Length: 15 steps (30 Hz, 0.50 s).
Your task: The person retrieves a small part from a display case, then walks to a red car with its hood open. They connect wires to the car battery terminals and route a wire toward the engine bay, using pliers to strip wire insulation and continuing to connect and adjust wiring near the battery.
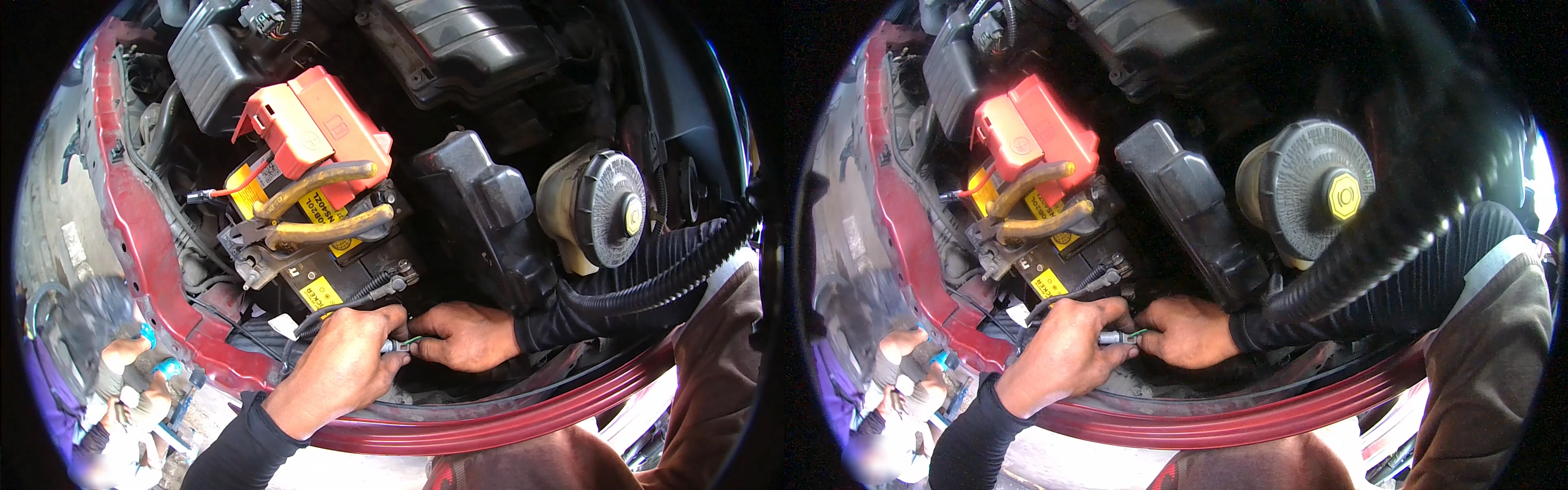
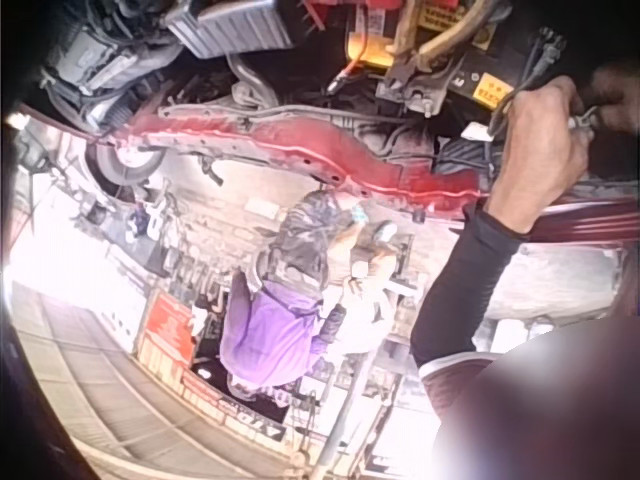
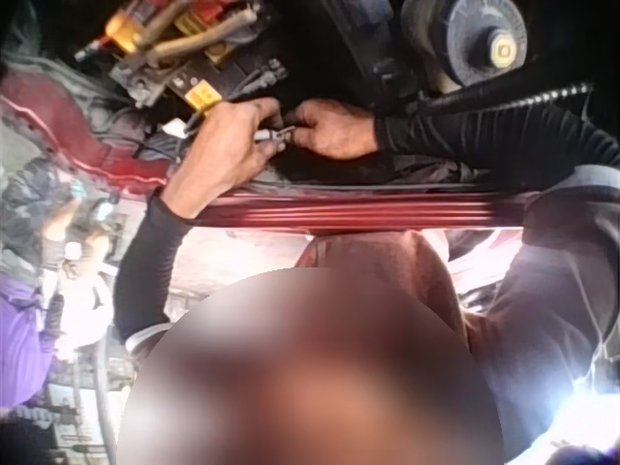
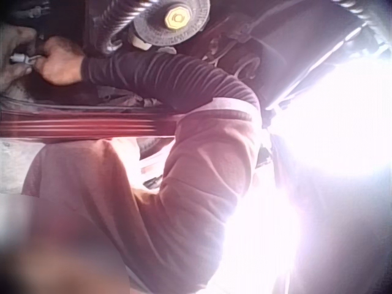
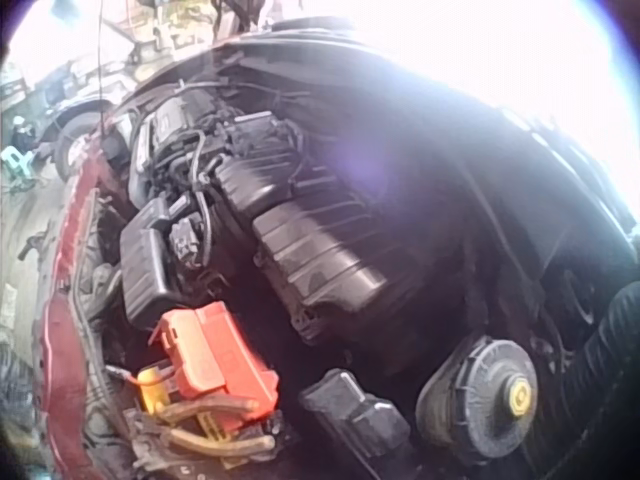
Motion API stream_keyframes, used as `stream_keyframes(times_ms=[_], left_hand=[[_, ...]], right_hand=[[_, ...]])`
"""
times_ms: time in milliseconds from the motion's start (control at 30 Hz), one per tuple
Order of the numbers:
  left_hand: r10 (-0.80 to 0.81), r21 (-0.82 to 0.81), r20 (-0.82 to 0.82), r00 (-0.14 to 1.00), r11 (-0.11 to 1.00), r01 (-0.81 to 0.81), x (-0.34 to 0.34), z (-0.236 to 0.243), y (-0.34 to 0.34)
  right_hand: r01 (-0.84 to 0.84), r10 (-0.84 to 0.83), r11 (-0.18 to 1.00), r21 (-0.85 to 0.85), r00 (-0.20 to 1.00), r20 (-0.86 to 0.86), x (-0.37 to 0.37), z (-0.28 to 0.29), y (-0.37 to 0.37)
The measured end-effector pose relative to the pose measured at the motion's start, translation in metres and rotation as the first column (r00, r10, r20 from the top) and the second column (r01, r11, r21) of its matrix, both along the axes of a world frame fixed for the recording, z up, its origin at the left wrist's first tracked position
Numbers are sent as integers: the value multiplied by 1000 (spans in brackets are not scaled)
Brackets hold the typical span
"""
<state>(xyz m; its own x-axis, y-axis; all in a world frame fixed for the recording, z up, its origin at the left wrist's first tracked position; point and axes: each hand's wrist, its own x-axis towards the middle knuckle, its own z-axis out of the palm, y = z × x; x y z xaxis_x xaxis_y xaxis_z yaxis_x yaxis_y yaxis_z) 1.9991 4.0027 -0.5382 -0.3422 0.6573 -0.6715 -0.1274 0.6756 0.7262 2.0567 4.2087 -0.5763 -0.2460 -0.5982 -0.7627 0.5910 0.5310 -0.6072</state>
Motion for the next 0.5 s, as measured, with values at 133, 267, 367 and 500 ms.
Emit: stream_keyframes(times_ms=[133,267,367,500], left_hand=[[-48,-12,-55,997,999,48,2,-2,5],[-115,2,-123,986,993,116,1,-7,7],[-79,40,-93,993,996,83,-1,-8,7],[-43,40,-74,996,998,46,-2,-6,9]], right_hand=[[-58,59,997,41,998,-4,-8,5,-1],[-83,82,993,78,997,16,-14,11,0],[-68,68,995,77,998,-4,-15,13,1],[-60,63,996,68,997,-37,-15,14,3]])
